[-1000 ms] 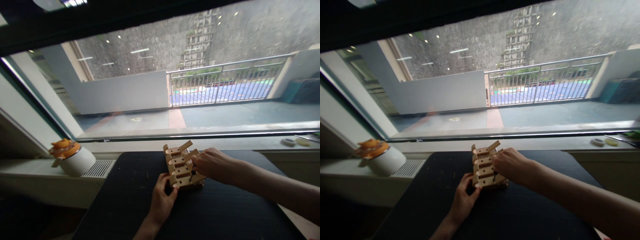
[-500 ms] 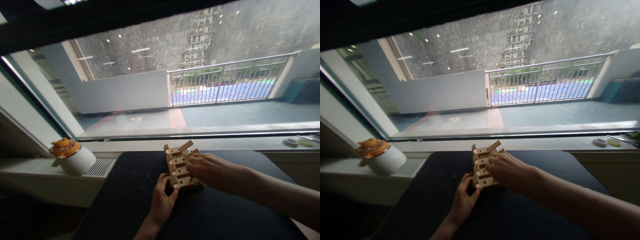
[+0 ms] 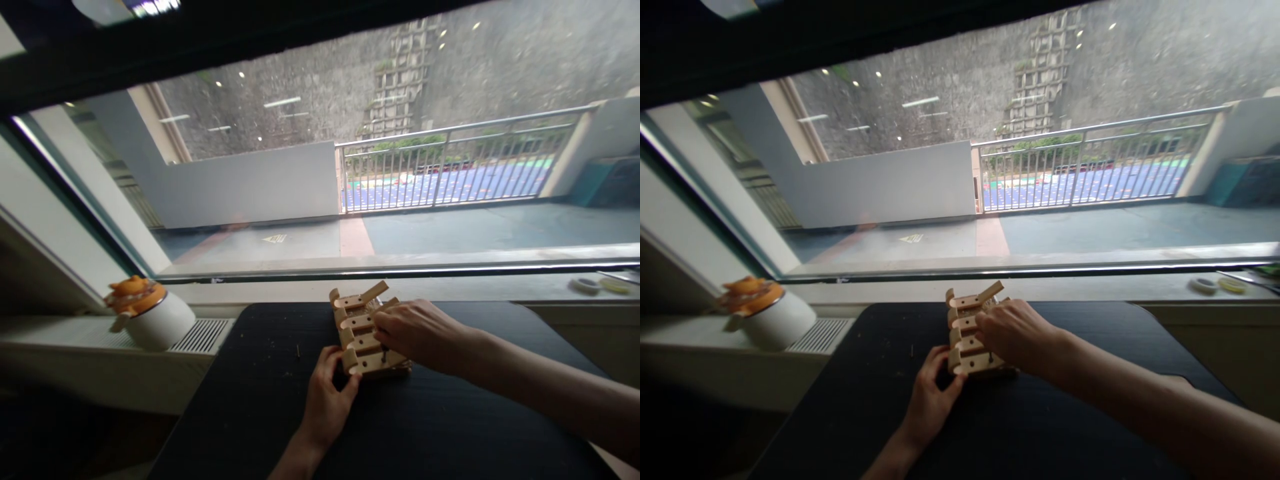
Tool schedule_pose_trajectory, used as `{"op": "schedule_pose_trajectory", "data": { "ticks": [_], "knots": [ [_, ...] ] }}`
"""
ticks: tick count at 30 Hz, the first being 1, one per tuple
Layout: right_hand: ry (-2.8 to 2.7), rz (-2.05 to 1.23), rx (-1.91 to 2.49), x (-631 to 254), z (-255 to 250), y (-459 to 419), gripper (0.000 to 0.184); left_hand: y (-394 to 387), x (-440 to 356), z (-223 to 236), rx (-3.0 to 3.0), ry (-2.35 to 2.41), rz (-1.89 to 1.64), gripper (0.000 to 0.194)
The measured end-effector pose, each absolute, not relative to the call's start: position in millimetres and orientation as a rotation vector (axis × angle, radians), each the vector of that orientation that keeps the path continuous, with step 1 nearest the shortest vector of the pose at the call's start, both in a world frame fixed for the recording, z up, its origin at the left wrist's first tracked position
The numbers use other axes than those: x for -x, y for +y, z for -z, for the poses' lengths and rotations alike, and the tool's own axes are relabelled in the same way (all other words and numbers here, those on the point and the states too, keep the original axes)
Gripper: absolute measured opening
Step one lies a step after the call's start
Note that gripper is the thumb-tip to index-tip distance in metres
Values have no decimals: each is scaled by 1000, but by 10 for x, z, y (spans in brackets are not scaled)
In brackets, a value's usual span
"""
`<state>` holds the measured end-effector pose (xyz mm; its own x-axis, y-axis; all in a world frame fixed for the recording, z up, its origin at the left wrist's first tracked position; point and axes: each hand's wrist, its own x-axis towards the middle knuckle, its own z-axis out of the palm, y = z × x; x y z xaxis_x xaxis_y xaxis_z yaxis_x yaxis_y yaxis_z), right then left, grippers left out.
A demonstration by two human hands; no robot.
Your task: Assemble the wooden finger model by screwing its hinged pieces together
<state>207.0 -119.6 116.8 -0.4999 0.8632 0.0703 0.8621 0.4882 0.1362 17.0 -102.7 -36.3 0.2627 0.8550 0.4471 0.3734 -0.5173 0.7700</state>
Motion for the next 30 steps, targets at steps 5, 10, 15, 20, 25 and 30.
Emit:
{"op": "schedule_pose_trajectory", "data": {
  "ticks": [5,10,15,20,25,30],
  "knots": [
    [2795,-149,-1444,-2106,-1239,-1263,11,-1026,-169,367,-2016,1097,-1204,20],
    [2881,-42,-1345,-2185,-1228,-1275,13,-1015,-172,387,-2012,1094,-1215,21],
    [2871,-92,-1410,-2237,-1189,-1242,14,-1023,-172,390,-2001,1093,-1223,21],
    [2818,-191,-1498,-2189,-1096,-1232,17,-1023,-168,396,-2015,1109,-1198,21],
    [2802,-324,-1575,-2094,-1014,-1183,19,-1024,-161,397,-2025,1118,-1183,21],
    [2733,-330,-1589,-2057,-1094,-1177,21,-1027,-165,391,-2015,1107,-1196,21]
  ]
}}
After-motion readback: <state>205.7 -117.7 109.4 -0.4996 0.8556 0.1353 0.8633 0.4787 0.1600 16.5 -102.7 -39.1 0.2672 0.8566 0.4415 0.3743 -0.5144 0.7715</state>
